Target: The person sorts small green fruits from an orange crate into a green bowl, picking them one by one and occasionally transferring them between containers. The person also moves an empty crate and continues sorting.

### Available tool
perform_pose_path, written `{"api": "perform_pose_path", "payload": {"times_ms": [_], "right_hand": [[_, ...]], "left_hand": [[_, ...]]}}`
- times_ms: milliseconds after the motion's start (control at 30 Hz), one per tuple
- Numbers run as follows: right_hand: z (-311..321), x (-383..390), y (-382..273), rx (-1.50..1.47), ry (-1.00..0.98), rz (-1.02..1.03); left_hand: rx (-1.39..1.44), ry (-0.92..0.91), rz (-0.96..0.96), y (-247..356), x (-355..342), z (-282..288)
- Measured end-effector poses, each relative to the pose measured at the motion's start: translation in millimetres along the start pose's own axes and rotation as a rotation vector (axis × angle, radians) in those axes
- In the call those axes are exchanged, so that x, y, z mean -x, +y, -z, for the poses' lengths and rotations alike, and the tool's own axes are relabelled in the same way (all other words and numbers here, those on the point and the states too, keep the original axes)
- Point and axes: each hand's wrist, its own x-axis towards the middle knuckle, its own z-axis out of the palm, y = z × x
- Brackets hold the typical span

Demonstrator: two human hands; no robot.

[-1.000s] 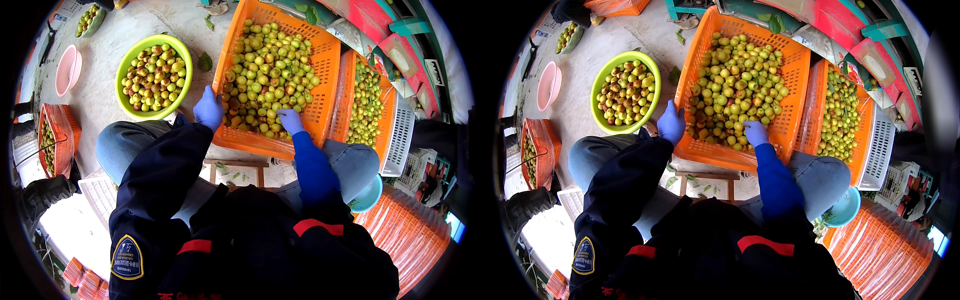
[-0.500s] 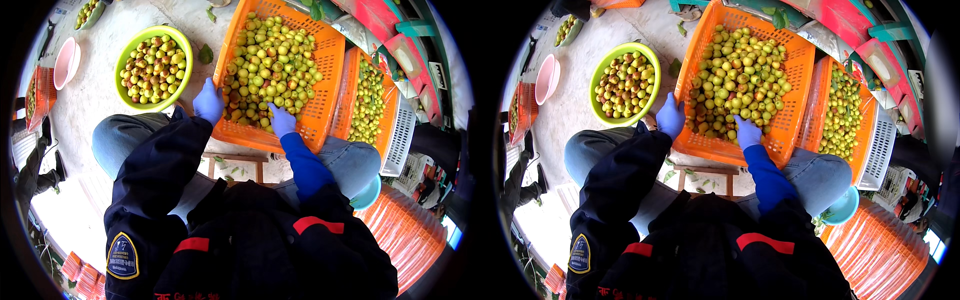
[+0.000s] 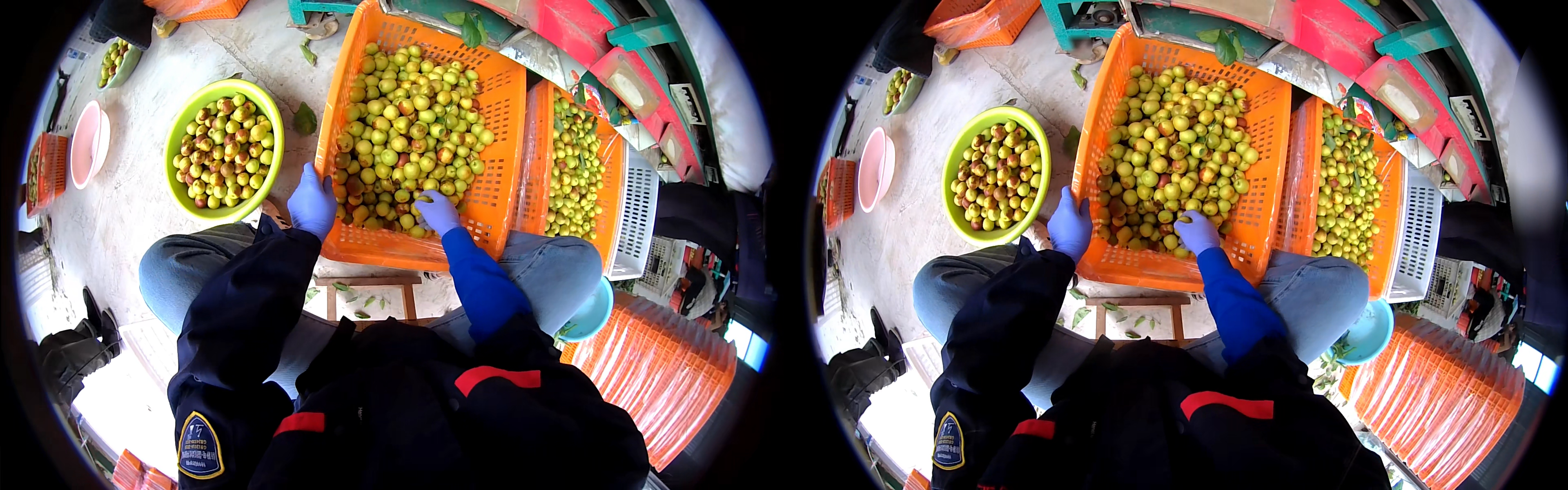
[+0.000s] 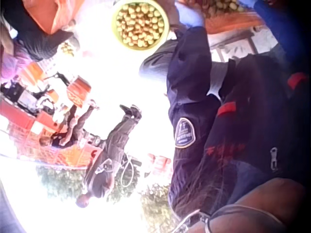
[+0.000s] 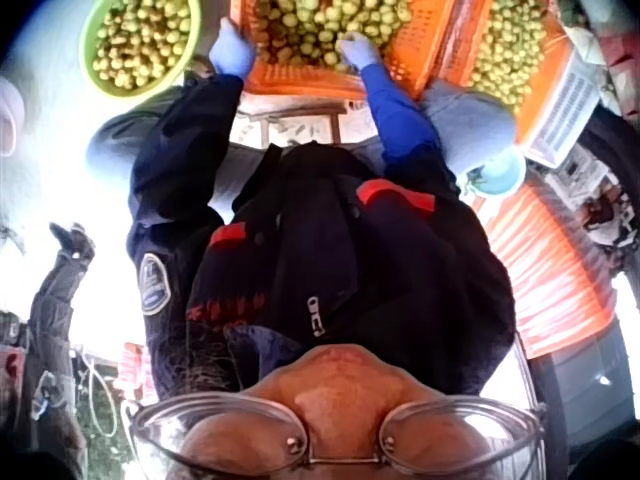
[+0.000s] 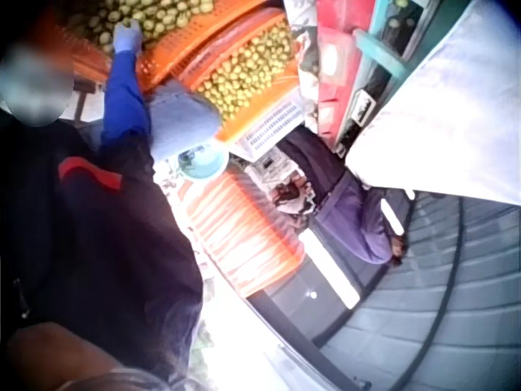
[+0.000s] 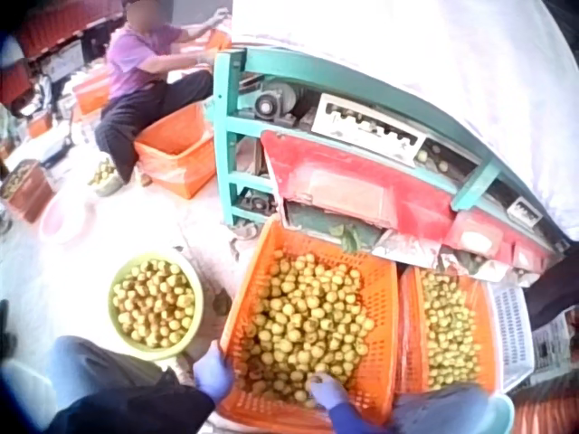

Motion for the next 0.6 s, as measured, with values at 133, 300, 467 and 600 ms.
{"api": "perform_pose_path", "payload": {"times_ms": [133, 300, 467, 600], "right_hand": [[36.4, 0.2, -42.0, -0.742, -0.018, -0.007], [94.1, -31.2, -64.8, -0.624, 0.281, 0.128], [106.4, -67.9, -46.8, 0.478, 0.481, 0.118], [94.1, -69.7, -47.7, 0.733, 0.308, 0.074]], "left_hand": [[0.004, 0.004, -0.015, -5.6, -0.2, -5.5], [0.007, 0.020, -0.019, -7.7, 2.1, -2.1], [-0.009, 0.046, -0.050, -6.9, -0.2, -6.7], [0.001, 0.047, -0.041, -6.1, 0.8, -6.2]]}}
